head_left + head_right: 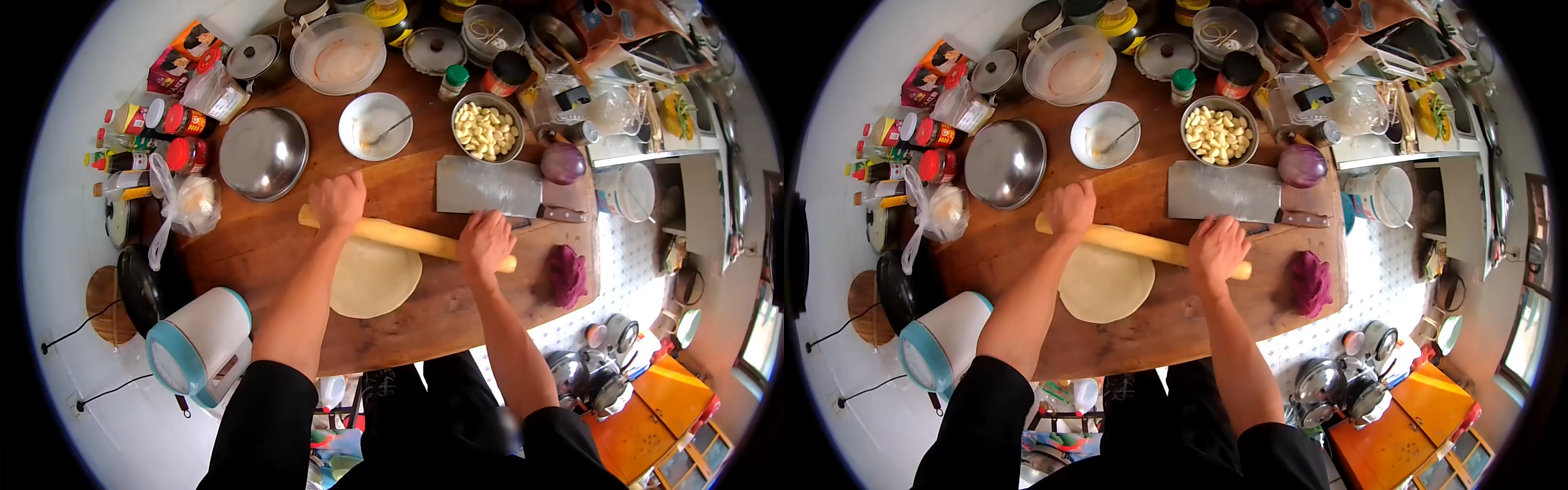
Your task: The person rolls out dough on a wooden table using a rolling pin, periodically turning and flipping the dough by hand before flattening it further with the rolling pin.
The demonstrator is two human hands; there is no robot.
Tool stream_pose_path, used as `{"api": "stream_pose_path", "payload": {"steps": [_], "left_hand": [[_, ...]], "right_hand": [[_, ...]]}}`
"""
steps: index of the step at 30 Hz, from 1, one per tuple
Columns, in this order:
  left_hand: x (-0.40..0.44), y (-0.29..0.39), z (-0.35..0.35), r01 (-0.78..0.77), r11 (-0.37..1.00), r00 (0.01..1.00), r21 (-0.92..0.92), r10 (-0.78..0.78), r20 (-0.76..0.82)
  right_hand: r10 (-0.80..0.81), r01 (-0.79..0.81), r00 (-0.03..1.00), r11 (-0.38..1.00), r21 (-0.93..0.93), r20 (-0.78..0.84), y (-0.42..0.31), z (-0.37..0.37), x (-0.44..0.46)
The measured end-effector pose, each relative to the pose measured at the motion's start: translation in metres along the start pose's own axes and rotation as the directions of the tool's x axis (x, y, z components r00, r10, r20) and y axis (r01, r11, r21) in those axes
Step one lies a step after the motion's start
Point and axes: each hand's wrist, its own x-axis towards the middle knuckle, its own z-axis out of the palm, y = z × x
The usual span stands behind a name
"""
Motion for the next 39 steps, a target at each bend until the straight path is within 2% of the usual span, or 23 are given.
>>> {"api": "stream_pose_path", "payload": {"steps": [2,4,6,7,9,12,13,14,15,16,17,19,21,24,28,31,32,33,34,35,36,38,39], "left_hand": [[-0.013,-0.013,0.009,-0.020,1.000,0.998,0.002,0.020,-0.066],[-0.040,-0.029,0.010,-0.010,1.000,0.995,0.026,0.013,-0.103],[-0.047,-0.039,0.004,-0.186,0.981,0.975,-0.055,0.177,-0.135],[-0.037,-0.032,0.003,-0.187,0.981,0.975,-0.053,0.178,-0.136],[-0.011,-0.014,0.008,0.125,0.987,0.989,-0.105,-0.132,-0.064],[0.015,-0.003,0.004,0.238,0.961,0.971,-0.142,-0.238,0.017],[0.012,-0.007,0.011,0.234,0.959,0.971,-0.158,-0.237,0.001],[0.000,-0.016,0.016,0.071,0.986,0.988,-0.154,-0.091,-0.127],[-0.019,-0.028,0.017,-0.085,0.989,0.968,-0.121,0.053,-0.245],[-0.048,-0.038,0.004,-0.099,0.993,0.981,-0.069,0.086,-0.172],[-0.079,-0.049,-0.012,-0.121,0.993,0.988,-0.017,0.118,-0.101],[-0.123,-0.093,-0.006,-0.334,0.943,0.938,0.011,0.333,-0.100],[-0.152,-0.116,-0.026,-0.528,0.849,0.845,0.017,0.527,-0.092],[-0.175,-0.139,-0.023,-0.600,0.800,0.799,0.024,0.600,-0.031],[-0.203,-0.169,-0.006,-0.532,0.846,0.845,-0.005,0.532,0.059],[-0.222,-0.170,-0.023,-0.315,0.919,0.937,-0.236,0.341,0.079],[-0.228,-0.166,-0.024,-0.230,0.940,0.971,-0.251,0.238,0.001],[-0.233,-0.158,-0.022,-0.143,0.952,0.989,-0.271,0.129,-0.070],[-0.236,-0.149,-0.009,-0.110,0.953,0.994,-0.284,0.098,-0.056],[-0.231,-0.139,0.007,0.057,0.975,0.981,-0.215,-0.095,-0.171],[-0.221,-0.134,0.020,0.222,0.963,0.920,-0.155,-0.259,-0.294],[-0.185,-0.141,0.015,0.222,0.966,0.931,-0.130,-0.250,-0.266],[-0.169,-0.145,0.012,0.216,0.970,0.940,-0.109,-0.237,-0.245]], "right_hand": [[-0.010,0.008,0.999,0.999,-0.047,-0.038,0.003,0.000,-0.020],[-0.059,0.063,0.997,0.995,-0.072,0.048,0.012,-0.010,-0.056],[-0.111,0.114,0.992,0.991,-0.067,0.055,0.012,-0.006,-0.058],[-0.116,0.118,0.993,0.992,-0.040,0.031,0.010,-0.004,-0.046],[-0.125,0.126,0.992,0.992,-0.016,0.024,0.005,0.008,-0.022],[-0.046,0.046,0.998,0.999,0.006,-0.033,0.008,0.012,0.000],[-0.123,0.126,0.990,0.991,0.039,-0.067,0.007,0.007,-0.005],[-0.211,0.219,0.972,0.973,0.074,-0.103,0.003,0.002,-0.011],[-0.147,0.146,0.989,0.989,0.029,0.026,0.006,-0.004,-0.032],[-0.149,0.152,0.984,0.988,-0.029,0.100,0.011,-0.010,-0.057],[-0.284,0.286,0.957,0.958,-0.015,0.057,0.022,-0.013,-0.083],[-0.481,0.470,0.876,0.870,0.149,0.047,0.047,-0.029,-0.118],[-0.696,0.686,0.715,0.717,0.125,0.071,0.075,-0.037,-0.127],[-0.760,0.737,0.636,0.650,0.185,0.134,0.081,-0.045,-0.105],[-0.847,0.766,0.499,0.530,0.363,0.183,0.054,-0.048,-0.058],[-0.877,0.742,0.420,0.480,0.468,0.233,0.017,-0.048,-0.030],[-0.850,0.751,0.486,0.525,0.400,0.204,0.003,-0.048,-0.023],[-0.858,0.760,0.461,0.514,0.399,0.227,-0.004,-0.038,-0.019],[-0.802,0.735,0.578,0.592,0.330,0.152,-0.011,-0.023,-0.015],[-0.732,0.695,0.679,0.665,0.271,0.057,-0.021,-0.007,-0.011],[-0.743,0.702,0.666,0.655,0.278,0.068,-0.033,0.001,-0.003],[-0.753,0.747,0.657,0.645,0.164,-0.028,-0.057,0.012,0.017],[-0.675,0.663,0.737,0.733,0.153,0.037,-0.074,0.020,0.025]]}}
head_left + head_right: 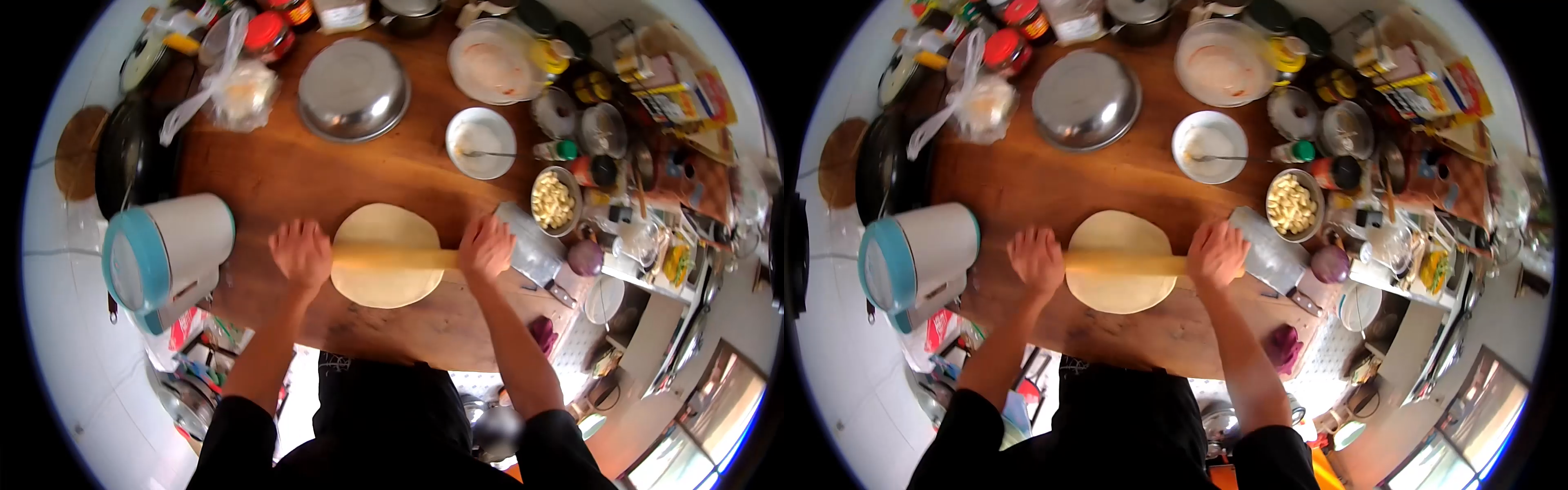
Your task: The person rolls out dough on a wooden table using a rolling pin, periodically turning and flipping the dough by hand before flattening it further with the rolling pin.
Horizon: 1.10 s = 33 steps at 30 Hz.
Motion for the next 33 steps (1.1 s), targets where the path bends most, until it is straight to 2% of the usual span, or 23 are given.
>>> {"api": "stream_pose_path", "payload": {"steps": [2,3,5,6,8,10,11,12,14,15,16,18,20,22,24,25,26,27,29,30,31,32,33], "left_hand": [[0.014,0.009,0.001,0.026,0.999,1.000,0.021,-0.026,0.018],[0.010,0.009,-0.005,0.029,0.999,0.999,0.031,-0.030,0.012],[-0.026,0.005,-0.012,0.025,0.999,0.999,0.027,-0.024,-0.039],[-0.027,0.010,-0.018,-0.002,1.000,0.997,0.008,0.003,-0.073],[-0.015,0.006,-0.008,-0.005,1.000,1.000,-0.019,0.005,-0.007],[0.041,0.009,0.000,0.037,0.998,0.997,0.058,-0.041,0.062],[0.058,0.012,0.007,0.174,0.969,0.970,0.176,-0.199,0.138],[0.035,0.013,0.002,0.175,0.968,0.964,0.180,-0.206,0.169],[0.035,0.013,0.001,0.006,0.999,0.996,0.039,-0.003,-0.084],[0.008,0.009,-0.006,-0.003,0.998,0.999,0.065,0.005,-0.037],[-0.003,0.008,-0.008,-0.007,0.998,0.999,0.055,0.009,-0.031],[-0.009,0.005,-0.004,-0.005,0.999,0.998,0.032,0.003,0.058],[0.032,0.005,0.003,-0.057,0.998,0.996,-0.001,0.057,0.067],[0.062,0.013,0.014,0.172,0.982,0.977,0.082,-0.181,0.111],[0.042,0.019,-0.001,0.141,0.985,0.989,0.102,-0.144,0.020],[0.015,0.016,-0.006,0.077,0.995,0.997,0.064,-0.075,-0.031],[-0.005,0.015,-0.008,0.000,1.000,0.997,0.025,0.002,-0.077],[-0.010,0.018,-0.015,0.053,0.996,0.998,0.069,-0.054,0.014],[0.012,0.014,-0.003,0.035,0.999,0.997,0.033,-0.037,0.063],[0.033,0.017,0.002,0.022,1.000,0.995,-0.018,-0.020,0.102],[0.054,0.024,0.001,0.079,0.997,0.980,0.021,-0.082,0.179],[0.064,0.029,0.007,0.072,0.997,0.981,0.015,-0.074,0.180],[0.069,0.029,0.011,0.138,0.989,0.977,0.046,-0.144,0.156]], "right_hand": [[0.027,-0.031,0.999,0.996,-0.086,-0.042,-0.004,0.010,0.016],[0.018,-0.019,1.000,0.996,-0.083,-0.013,0.002,0.008,-0.007],[-0.085,0.081,0.996,0.978,-0.194,-0.012,0.011,0.010,-0.035],[-0.099,0.106,0.992,0.990,-0.098,0.075,0.007,-0.009,-0.039],[-0.087,0.085,0.996,0.993,-0.085,-0.017,0.001,0.000,-0.019],[-0.079,0.076,0.996,0.993,-0.090,-0.029,-0.004,0.014,0.027],[-0.074,0.072,0.997,0.994,-0.085,-0.024,-0.006,0.015,0.035],[-0.057,0.057,0.998,0.998,-0.040,-0.008,-0.011,0.009,0.035],[-0.039,0.040,0.999,0.996,-0.077,0.009,0.000,0.016,0.002],[-0.038,0.039,0.999,0.996,-0.085,0.014,0.000,0.009,-0.025],[-0.065,0.067,0.989,0.998,-0.012,0.130,0.005,-0.001,-0.046],[-0.051,0.053,0.983,0.999,-0.003,0.178,-0.002,-0.008,-0.033],[-0.059,0.064,0.997,0.993,-0.101,0.058,-0.006,0.012,0.006],[-0.006,0.014,0.994,0.997,-0.077,0.105,-0.003,0.010,0.013],[0.132,-0.122,0.982,0.989,-0.081,0.132,-0.008,0.011,0.000],[0.192,-0.177,0.971,0.978,-0.108,0.143,-0.008,0.006,-0.025],[0.161,-0.154,0.970,0.987,-0.050,0.183,0.001,0.002,-0.048],[0.153,-0.145,0.975,0.988,-0.057,0.162,-0.001,0.005,-0.044],[0.143,-0.136,0.977,0.989,-0.053,0.157,-0.004,0.015,-0.035],[0.162,-0.161,0.981,0.987,-0.022,0.102,-0.009,0.018,-0.009],[0.186,-0.186,0.982,0.982,0.005,0.040,-0.009,0.020,0.011],[0.192,-0.193,0.981,0.981,-0.001,0.036,-0.008,0.022,0.016],[0.172,-0.173,0.985,0.985,0.010,0.022,-0.008,0.022,0.016]]}}
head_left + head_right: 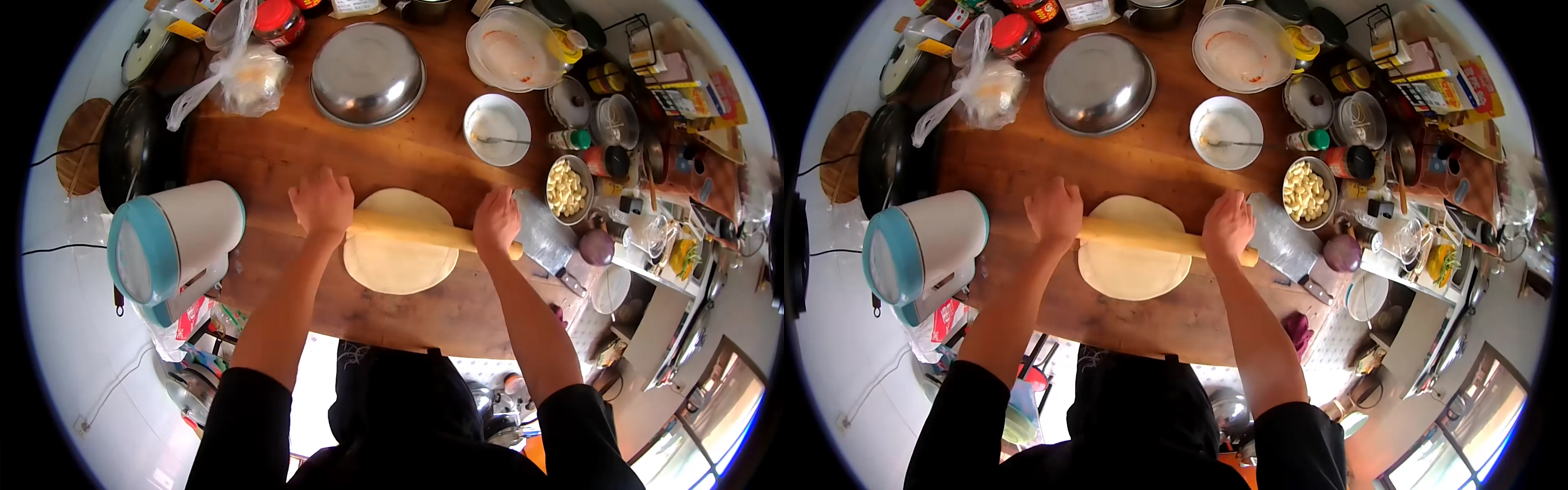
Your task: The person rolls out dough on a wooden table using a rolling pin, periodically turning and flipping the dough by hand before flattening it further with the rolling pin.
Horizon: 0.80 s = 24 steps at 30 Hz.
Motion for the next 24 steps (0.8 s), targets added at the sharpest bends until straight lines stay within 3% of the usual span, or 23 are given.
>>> {"api": "stream_pose_path", "payload": {"steps": [2,4,6,8,10,13,15,16,18,19,21,22,23,24], "left_hand": [[-0.009,-0.006,-0.003,0.079,0.997,0.996,0.020,-0.078,-0.041],[-0.046,-0.022,0.004,-0.121,0.992,0.986,0.031,0.124,-0.115],[-0.084,-0.028,-0.008,-0.149,0.989,0.975,-0.016,0.144,-0.169],[-0.101,-0.036,-0.006,-0.149,0.987,0.980,-0.053,0.140,-0.142],[-0.129,-0.039,-0.006,-0.128,0.987,0.989,-0.096,0.120,-0.090],[-0.144,-0.031,-0.003,-0.177,0.968,0.964,-0.179,0.133,-0.232],[-0.147,-0.031,0.004,-0.144,0.985,0.951,-0.090,0.113,-0.287],[-0.133,-0.029,0.000,-0.145,0.985,0.954,-0.094,0.114,-0.278],[-0.082,-0.027,-0.016,-0.181,0.980,0.979,-0.083,0.188,0.083],[-0.066,-0.022,-0.008,-0.167,0.983,0.981,-0.076,0.174,0.091],[-0.044,-0.012,0.000,0.219,0.968,0.962,-0.124,-0.236,-0.138],[-0.060,-0.017,0.016,0.252,0.968,0.922,0.004,-0.239,-0.304],[-0.082,-0.016,0.011,0.140,0.986,0.940,0.092,-0.104,-0.324],[-0.092,-0.017,0.007,0.113,0.991,0.945,0.070,-0.085,-0.315]], "right_hand": [[-0.058,0.059,0.996,0.998,0.013,-0.064,-0.005,-0.008,-0.010],[-0.053,0.055,0.997,0.997,0.048,-0.047,0.006,-0.011,-0.052],[-0.039,0.042,0.999,0.996,0.083,-0.037,0.017,-0.030,-0.080],[-0.329,0.318,0.944,0.926,0.202,0.019,0.024,-0.057,-0.098],[-0.333,0.332,0.943,0.933,0.135,-0.020,0.037,-0.066,-0.116],[-0.321,0.323,0.946,0.946,0.034,-0.050,0.053,-0.063,-0.130],[-0.356,0.367,0.927,0.926,0.088,-0.116,0.057,-0.051,-0.133],[-0.372,0.379,0.917,0.925,0.022,-0.145,0.051,-0.047,-0.116],[-0.388,0.387,0.922,0.921,-0.052,-0.004,0.028,-0.044,-0.068],[-0.395,0.395,0.919,0.918,-0.042,0.008,0.027,-0.033,-0.051],[-0.416,0.412,0.905,0.909,0.061,0.087,0.025,-0.025,-0.029],[-0.424,0.422,0.904,0.905,0.041,0.052,0.019,-0.032,-0.029],[-0.463,0.476,0.866,0.879,0.026,-0.192,0.016,-0.029,-0.035],[-0.435,0.439,0.893,0.898,0.017,-0.117,0.014,-0.035,-0.040]]}}
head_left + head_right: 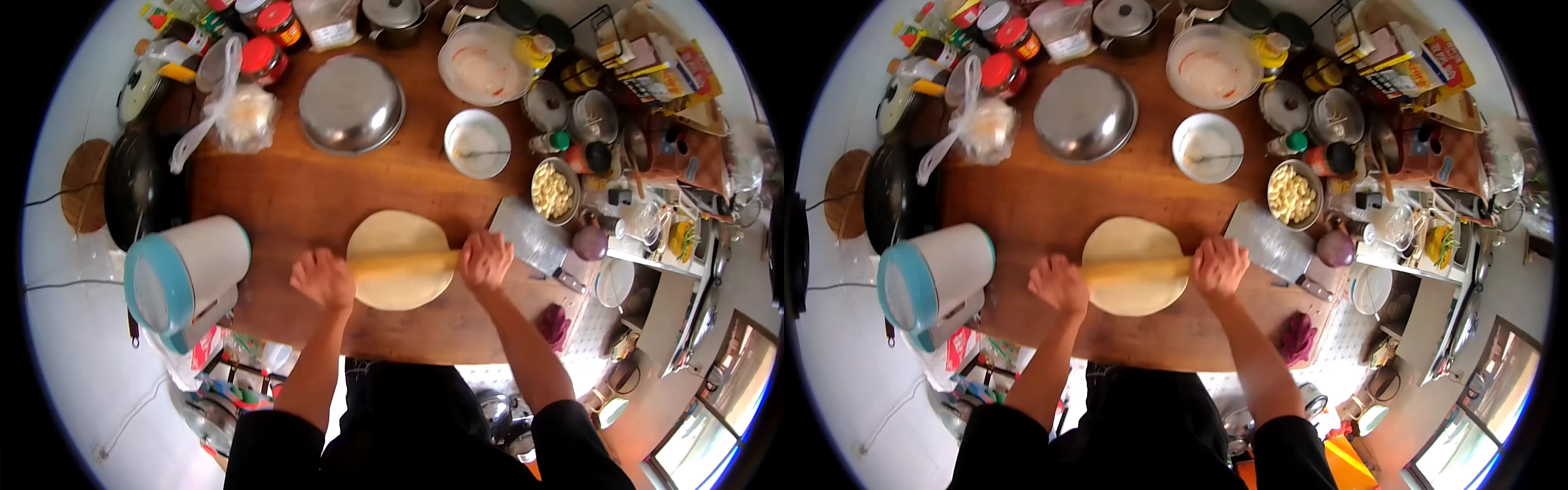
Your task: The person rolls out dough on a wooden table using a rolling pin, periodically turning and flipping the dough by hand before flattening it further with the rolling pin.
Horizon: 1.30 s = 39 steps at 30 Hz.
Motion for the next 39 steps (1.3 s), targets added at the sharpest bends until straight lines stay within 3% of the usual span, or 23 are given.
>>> {"api": "stream_pose_path", "payload": {"steps": [1,5,7,9,11,13,14,15,17,19,20,21,22,24,25,27,31,32,35,36,37,39], "left_hand": [[-0.001,-0.001,-0.004,-0.018,0.999,1.000,-0.027,0.019,0.023],[0.038,0.000,0.016,-0.015,0.981,0.973,-0.195,0.059,0.222],[0.039,0.004,0.010,-0.004,0.986,0.978,-0.168,0.038,0.204],[0.019,-0.004,0.006,-0.160,0.979,0.987,-0.130,0.160,-0.010],[0.026,0.000,0.010,-0.109,0.984,0.994,-0.139,0.112,0.017],[0.049,0.004,0.013,-0.144,0.985,0.952,-0.096,0.164,0.257],[0.061,0.010,0.002,-0.083,0.989,0.911,-0.124,0.126,0.393],[0.063,0.013,0.003,-0.081,0.990,0.909,-0.115,0.121,0.398],[0.102,0.027,0.016,0.127,0.991,0.887,-0.053,-0.089,0.454],[0.103,0.027,0.018,0.151,0.984,0.898,-0.098,-0.096,0.429],[0.092,0.020,0.020,-0.015,0.979,0.983,-0.202,0.052,0.179],[0.076,0.012,0.020,-0.198,0.944,0.980,-0.263,0.183,-0.080],[0.058,0.007,0.010,-0.206,0.941,0.978,-0.270,0.194,-0.072],[0.037,0.000,-0.008,-0.465,0.842,0.884,-0.272,0.460,-0.088],[0.042,0.001,-0.007,-0.468,0.838,0.882,-0.281,0.463,-0.087],[0.051,-0.001,0.000,-0.482,0.830,0.851,-0.280,0.520,0.078],[0.079,0.004,0.017,-0.420,0.846,0.848,-0.329,0.495,0.188],[0.081,0.009,0.012,-0.455,0.845,0.868,-0.281,0.491,0.071],[0.067,0.000,0.008,-0.475,0.831,0.854,-0.288,0.515,0.078],[0.070,0.000,0.010,-0.436,0.851,0.846,-0.292,0.498,0.188],[0.078,0.008,0.005,-0.435,0.850,0.843,-0.297,0.501,0.198],[0.098,0.024,0.001,-0.234,0.953,0.785,-0.194,0.303,0.540]], "right_hand": [[0.044,-0.042,0.995,0.999,-0.018,0.089,-0.002,-0.005,-0.002],[0.169,-0.176,0.972,0.984,0.024,0.163,-0.002,0.014,0.019],[0.235,-0.237,0.968,0.971,0.017,0.089,-0.004,0.013,0.018],[0.209,-0.209,0.977,0.978,-0.018,0.029,-0.010,0.002,0.016],[0.115,-0.111,0.986,0.993,-0.044,0.117,-0.004,0.002,0.014],[0.149,-0.149,0.975,0.989,-0.009,0.167,0.005,0.017,0.024],[0.266,-0.277,0.917,0.961,-0.005,0.296,0.006,0.020,0.028],[0.362,-0.391,0.845,0.920,-0.008,0.394,0.004,0.019,0.035],[0.402,-0.420,0.869,0.908,-0.001,0.287,0.003,0.033,0.060],[0.471,-0.478,0.856,0.878,-0.020,0.212,0.007,0.038,0.055],[0.341,-0.348,0.936,0.935,0.070,0.091,0.011,0.039,0.047],[0.212,-0.206,0.977,0.970,0.133,-0.034,0.013,0.034,0.033],[0.224,-0.218,0.974,0.968,0.124,-0.030,0.011,0.022,0.018],[0.116,-0.122,0.992,0.982,0.145,0.049,0.003,-0.001,0.000],[0.122,-0.128,0.991,0.982,0.136,0.051,0.000,-0.003,0.000],[0.204,-0.208,0.973,0.978,0.028,0.106,-0.003,0.001,0.004],[0.262,-0.265,0.964,0.960,0.087,0.052,-0.002,0.016,0.018],[0.248,-0.246,0.969,0.967,0.060,-0.016,-0.006,0.014,0.020],[0.228,-0.226,0.973,0.972,-0.067,0.020,-0.011,0.010,0.004],[0.243,-0.241,0.967,0.970,-0.042,0.079,-0.008,0.012,0.008],[0.249,-0.246,0.964,0.968,-0.047,0.088,-0.007,0.013,0.016],[0.446,-0.434,0.852,0.895,-0.107,0.274,-0.004,0.020,0.030]]}}
